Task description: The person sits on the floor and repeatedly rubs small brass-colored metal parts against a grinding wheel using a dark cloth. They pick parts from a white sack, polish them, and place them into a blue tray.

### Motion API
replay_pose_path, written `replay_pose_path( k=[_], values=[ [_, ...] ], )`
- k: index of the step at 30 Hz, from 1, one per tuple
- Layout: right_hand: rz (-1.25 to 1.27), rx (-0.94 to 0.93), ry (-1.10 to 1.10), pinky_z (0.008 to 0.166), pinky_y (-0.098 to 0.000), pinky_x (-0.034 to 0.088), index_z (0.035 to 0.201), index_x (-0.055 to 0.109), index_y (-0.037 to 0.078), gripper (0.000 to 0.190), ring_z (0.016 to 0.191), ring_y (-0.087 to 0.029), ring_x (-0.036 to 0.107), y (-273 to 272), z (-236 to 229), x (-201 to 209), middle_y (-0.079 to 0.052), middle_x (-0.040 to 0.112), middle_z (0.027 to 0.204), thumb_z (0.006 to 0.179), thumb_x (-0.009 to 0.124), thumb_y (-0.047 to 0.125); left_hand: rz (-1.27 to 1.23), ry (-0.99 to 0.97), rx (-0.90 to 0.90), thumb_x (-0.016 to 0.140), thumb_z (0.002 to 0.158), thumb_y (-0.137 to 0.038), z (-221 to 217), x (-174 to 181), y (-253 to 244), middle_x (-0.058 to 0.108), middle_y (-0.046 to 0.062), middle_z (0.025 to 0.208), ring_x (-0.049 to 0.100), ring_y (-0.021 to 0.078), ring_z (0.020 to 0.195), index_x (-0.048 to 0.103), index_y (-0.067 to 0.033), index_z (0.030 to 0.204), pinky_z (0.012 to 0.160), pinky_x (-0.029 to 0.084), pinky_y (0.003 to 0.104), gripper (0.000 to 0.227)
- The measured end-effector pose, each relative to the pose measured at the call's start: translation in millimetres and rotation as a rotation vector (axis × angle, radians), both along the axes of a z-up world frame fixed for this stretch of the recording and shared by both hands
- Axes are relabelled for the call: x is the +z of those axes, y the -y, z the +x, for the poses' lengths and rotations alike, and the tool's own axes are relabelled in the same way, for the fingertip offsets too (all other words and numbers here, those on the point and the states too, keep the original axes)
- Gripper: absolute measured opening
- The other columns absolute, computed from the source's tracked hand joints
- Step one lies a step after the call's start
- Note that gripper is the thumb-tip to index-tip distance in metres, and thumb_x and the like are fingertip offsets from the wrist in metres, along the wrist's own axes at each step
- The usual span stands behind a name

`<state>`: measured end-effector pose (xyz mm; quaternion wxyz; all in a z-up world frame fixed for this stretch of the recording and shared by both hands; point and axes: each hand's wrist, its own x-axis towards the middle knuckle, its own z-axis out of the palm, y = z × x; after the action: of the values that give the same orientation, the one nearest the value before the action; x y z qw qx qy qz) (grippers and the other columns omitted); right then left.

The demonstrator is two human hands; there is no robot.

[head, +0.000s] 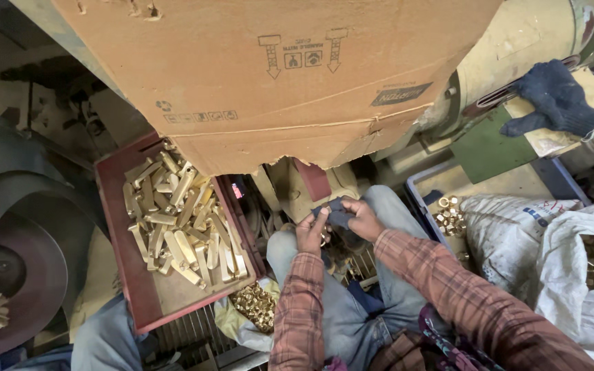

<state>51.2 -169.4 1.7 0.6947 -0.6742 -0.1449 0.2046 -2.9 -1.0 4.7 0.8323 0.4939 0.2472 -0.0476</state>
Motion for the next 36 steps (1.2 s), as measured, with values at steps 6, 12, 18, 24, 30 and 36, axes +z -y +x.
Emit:
replay_pose_path(
  k=[6,12,18,24,30,36],
  values=[
    [-0.081,-0.088,0.235,0.086,-0.0307,0.050,0.107,0.070,-0.001,0.045,0.094,-0.020,0.063,-9,4,1,-0.008,0.065,0.096,0.069,0.049,-0.009,-0.053,-0.002,0.035,0.076,0.092,-0.018,5,-14,2,0.066,0.000,0.072,0.055,0.0071,0.056,0.077,-0.0051,0.104,0.043,0.041,0.022,0.017],
    [-0.073,-0.092,0.170,0.084,-0.0299,0.049,0.105,0.069,-0.002,0.042,0.093,-0.020,0.062,-16,9,-6,-0.007,0.064,0.097,0.069,0.049,-0.010,-0.076,-0.011,0.043,0.073,0.095,-0.020,11,-25,3,0.066,0.002,0.072,0.056,0.0078,0.055,0.075,-0.0031,0.100,0.043,0.040,0.023,0.018],
    [-0.033,-0.085,0.128,0.085,-0.0283,0.049,0.104,0.069,-0.002,0.044,0.092,-0.018,0.061,-19,11,-17,-0.006,0.064,0.095,0.068,0.046,-0.010,-0.078,-0.029,0.067,0.072,0.095,-0.021,16,-32,3,0.066,0.002,0.071,0.055,0.0076,0.054,0.075,-0.0048,0.101,0.043,0.040,0.022,0.018],
    [-0.002,-0.029,0.110,0.086,-0.0267,0.049,0.111,0.070,-0.001,0.046,0.094,-0.015,0.062,-5,8,-16,-0.004,0.066,0.097,0.071,0.050,-0.009,-0.029,-0.015,0.009,0.076,0.091,-0.018,4,-14,0,0.070,-0.002,0.078,0.057,0.0063,0.059,0.076,-0.0061,0.107,0.043,0.041,0.022,0.020],
    [0.031,0.019,0.040,0.078,-0.0286,0.050,0.110,0.071,-0.002,0.045,0.095,-0.015,0.061,3,0,-8,-0.005,0.062,0.101,0.071,0.051,-0.010,0.066,-0.011,-0.024,0.074,0.093,-0.025,1,-5,0,0.066,-0.001,0.074,0.057,0.0069,0.058,0.079,-0.0056,0.110,0.042,0.043,0.022,0.026],
    [-0.093,-0.085,0.188,0.085,-0.0292,0.051,0.113,0.071,-0.001,0.049,0.096,-0.020,0.064,-7,3,4,-0.008,0.066,0.100,0.070,0.051,-0.010,0.005,0.010,0.008,0.077,0.089,-0.017,2,-9,2,0.067,-0.001,0.075,0.058,0.0068,0.059,0.077,-0.0053,0.108,0.044,0.043,0.023,0.022]
  ],
)
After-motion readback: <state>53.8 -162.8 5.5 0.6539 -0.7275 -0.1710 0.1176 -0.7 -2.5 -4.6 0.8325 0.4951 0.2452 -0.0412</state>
